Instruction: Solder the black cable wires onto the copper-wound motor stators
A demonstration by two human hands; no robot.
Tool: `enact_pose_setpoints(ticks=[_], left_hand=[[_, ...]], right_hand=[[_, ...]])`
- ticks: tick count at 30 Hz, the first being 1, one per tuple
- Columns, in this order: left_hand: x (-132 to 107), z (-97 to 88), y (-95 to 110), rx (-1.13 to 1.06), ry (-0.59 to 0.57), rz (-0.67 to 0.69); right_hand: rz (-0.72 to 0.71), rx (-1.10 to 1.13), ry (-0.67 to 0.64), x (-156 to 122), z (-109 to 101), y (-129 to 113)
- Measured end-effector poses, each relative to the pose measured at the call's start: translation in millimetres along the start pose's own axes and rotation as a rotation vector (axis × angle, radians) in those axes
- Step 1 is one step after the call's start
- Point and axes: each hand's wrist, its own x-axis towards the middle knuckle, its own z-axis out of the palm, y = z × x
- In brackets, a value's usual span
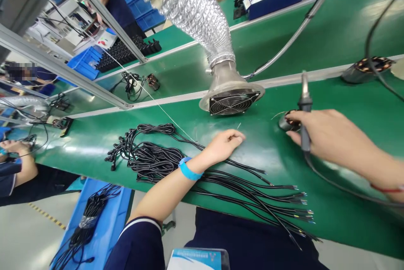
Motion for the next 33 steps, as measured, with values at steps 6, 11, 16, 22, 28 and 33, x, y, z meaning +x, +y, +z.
enact_pose_setpoints(ticks=[6, 11, 16, 22, 28, 33], left_hand=[[14.4, 6.5, 1.1, 0.086, -0.059, 0.082], [17.3, 6.6, -4.9, 0.023, -0.121, 0.042], [16.9, 4.3, 9.0, -0.173, -0.100, -0.020], [14.1, 7.8, 29.5, -0.320, -0.175, -0.106], [-11.0, -7.5, 15.3, -0.098, -0.214, 0.016], [-17.1, -7.9, 8.4, -0.068, -0.198, 0.064]], right_hand=[[-0.110, 0.190, 0.085, -26.0, 2.6, -73.8], [-0.040, 0.267, 0.200, -30.2, 5.7, -86.3], [0.008, 0.347, 0.191, -35.4, 23.5, -88.8], [-0.015, 0.394, 0.162, -36.5, 34.3, -90.7], [0.019, 0.409, 0.169, -37.2, 32.2, -91.3], [0.018, 0.406, 0.147, -37.0, 31.9, -92.4]])
